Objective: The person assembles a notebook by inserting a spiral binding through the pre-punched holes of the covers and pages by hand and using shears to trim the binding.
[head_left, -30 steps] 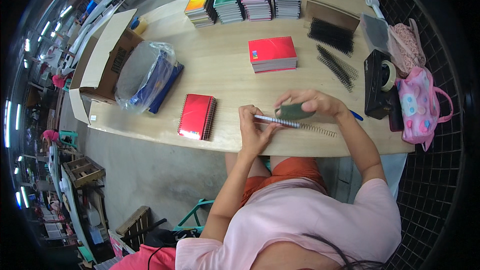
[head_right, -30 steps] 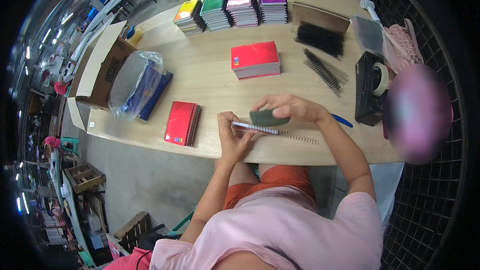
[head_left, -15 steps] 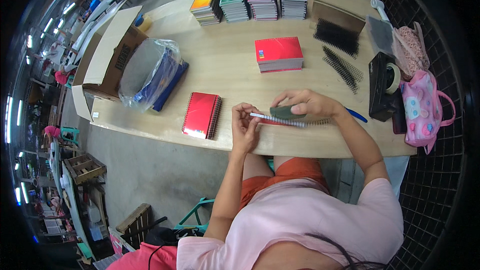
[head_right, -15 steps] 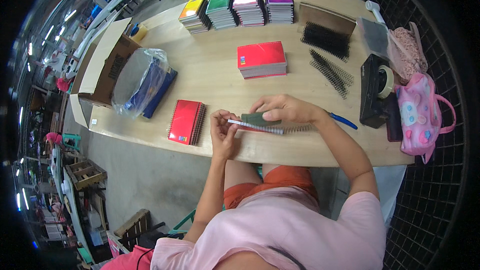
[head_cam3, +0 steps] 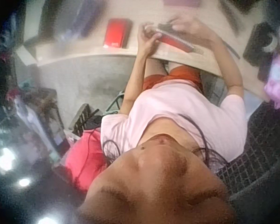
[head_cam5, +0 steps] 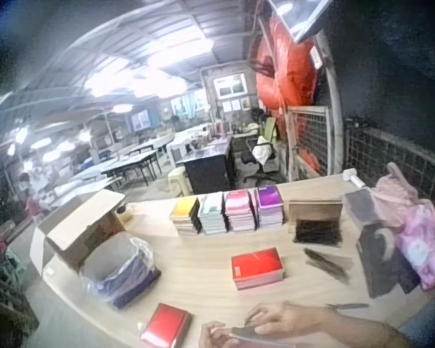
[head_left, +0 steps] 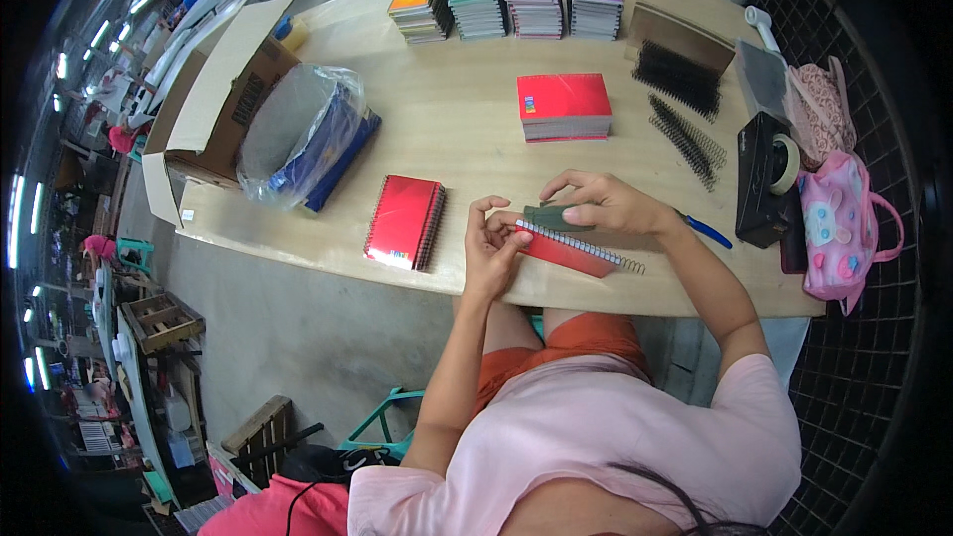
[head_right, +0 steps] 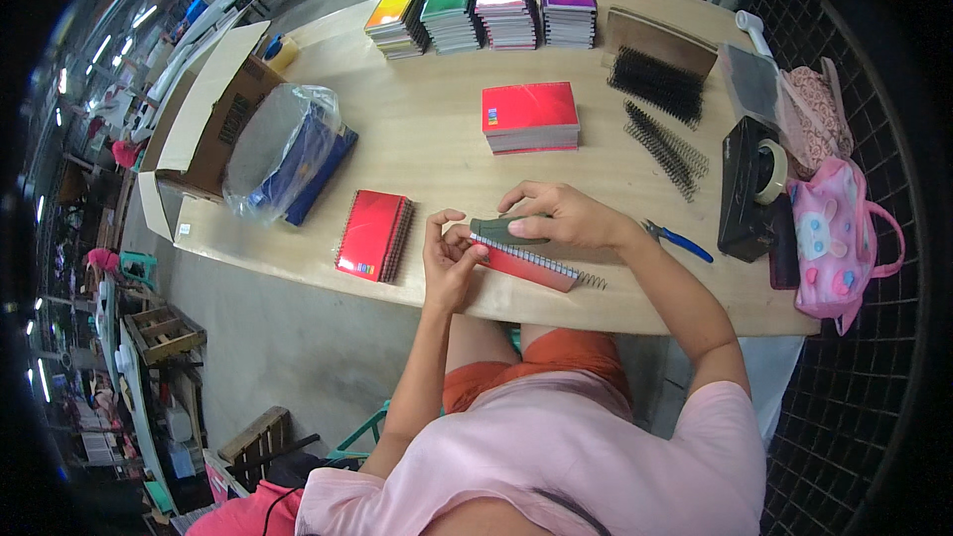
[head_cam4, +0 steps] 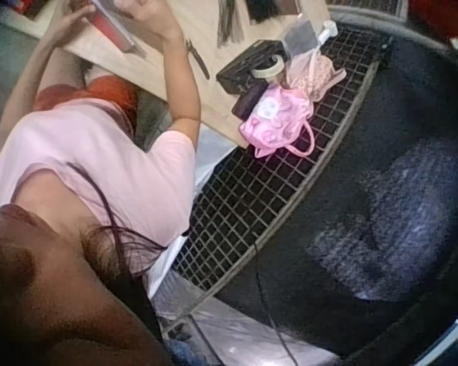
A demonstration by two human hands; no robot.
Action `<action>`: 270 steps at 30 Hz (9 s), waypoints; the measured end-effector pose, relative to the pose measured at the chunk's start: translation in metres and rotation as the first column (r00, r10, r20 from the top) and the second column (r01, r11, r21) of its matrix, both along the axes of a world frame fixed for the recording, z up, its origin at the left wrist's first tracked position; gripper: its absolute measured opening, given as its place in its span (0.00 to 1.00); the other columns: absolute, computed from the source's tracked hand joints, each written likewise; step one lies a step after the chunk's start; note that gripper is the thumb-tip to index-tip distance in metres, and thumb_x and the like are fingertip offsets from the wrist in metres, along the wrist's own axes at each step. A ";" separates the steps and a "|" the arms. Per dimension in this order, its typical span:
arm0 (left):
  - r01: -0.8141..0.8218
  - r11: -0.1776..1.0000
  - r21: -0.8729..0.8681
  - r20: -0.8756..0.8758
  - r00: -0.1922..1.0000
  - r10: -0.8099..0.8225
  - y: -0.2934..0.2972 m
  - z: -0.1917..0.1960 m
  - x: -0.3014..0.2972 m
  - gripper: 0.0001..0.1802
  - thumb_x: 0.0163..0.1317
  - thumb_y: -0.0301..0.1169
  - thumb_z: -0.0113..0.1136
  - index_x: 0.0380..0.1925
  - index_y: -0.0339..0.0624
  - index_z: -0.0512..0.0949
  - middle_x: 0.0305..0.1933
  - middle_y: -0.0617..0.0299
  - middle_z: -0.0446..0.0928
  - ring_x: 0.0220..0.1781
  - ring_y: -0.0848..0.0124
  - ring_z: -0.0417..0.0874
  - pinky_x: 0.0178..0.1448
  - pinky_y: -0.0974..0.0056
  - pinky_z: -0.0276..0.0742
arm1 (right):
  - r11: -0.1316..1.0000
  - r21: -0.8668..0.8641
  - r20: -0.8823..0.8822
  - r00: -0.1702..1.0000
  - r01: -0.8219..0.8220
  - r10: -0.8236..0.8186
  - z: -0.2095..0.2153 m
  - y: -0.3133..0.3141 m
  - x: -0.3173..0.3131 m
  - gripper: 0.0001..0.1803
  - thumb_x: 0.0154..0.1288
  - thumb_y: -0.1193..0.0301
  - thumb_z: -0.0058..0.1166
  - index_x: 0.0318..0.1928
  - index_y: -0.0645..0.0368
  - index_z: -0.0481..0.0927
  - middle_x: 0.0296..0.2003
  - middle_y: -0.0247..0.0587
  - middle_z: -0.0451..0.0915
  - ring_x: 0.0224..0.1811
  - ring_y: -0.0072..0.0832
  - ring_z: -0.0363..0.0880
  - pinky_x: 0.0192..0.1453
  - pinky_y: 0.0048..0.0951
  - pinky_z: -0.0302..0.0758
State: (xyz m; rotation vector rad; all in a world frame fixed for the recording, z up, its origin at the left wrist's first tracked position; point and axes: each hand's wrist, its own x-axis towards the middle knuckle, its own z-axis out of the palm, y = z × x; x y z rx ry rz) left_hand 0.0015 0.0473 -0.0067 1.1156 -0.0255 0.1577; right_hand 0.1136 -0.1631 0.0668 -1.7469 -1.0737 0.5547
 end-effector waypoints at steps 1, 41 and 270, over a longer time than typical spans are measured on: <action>-0.004 1.000 -0.001 -0.002 1.000 0.004 0.001 -0.002 -0.001 0.30 0.59 0.13 0.62 0.57 0.42 0.61 0.41 0.56 0.79 0.44 0.73 0.81 0.47 0.69 0.81 | 0.999 -0.047 0.041 0.999 -0.006 0.008 0.005 0.003 -0.003 0.21 0.67 0.59 0.55 0.52 0.59 0.85 0.55 0.49 0.76 0.57 0.43 0.76 0.62 0.37 0.72; -0.134 0.975 0.180 -0.155 0.974 0.162 -0.013 0.052 -0.025 0.38 0.61 0.18 0.64 0.70 0.38 0.58 0.43 0.54 0.85 0.37 0.78 0.84 0.37 0.75 0.80 | 0.991 0.030 0.980 0.190 0.133 -0.056 0.070 0.005 -0.034 0.15 0.59 0.63 0.57 0.47 0.47 0.84 0.42 0.27 0.78 0.51 0.24 0.76 0.73 0.56 0.59; -0.353 0.452 0.819 0.118 0.875 0.470 0.007 0.042 0.219 0.28 0.60 0.41 0.70 0.53 0.30 0.77 0.43 0.48 0.82 0.40 0.65 0.84 0.46 0.63 0.80 | 0.697 -0.085 0.686 0.549 0.712 -0.477 -0.047 -0.042 -0.028 0.21 0.46 0.69 0.71 0.46 0.44 0.88 0.53 0.38 0.75 0.59 0.41 0.71 0.61 0.42 0.69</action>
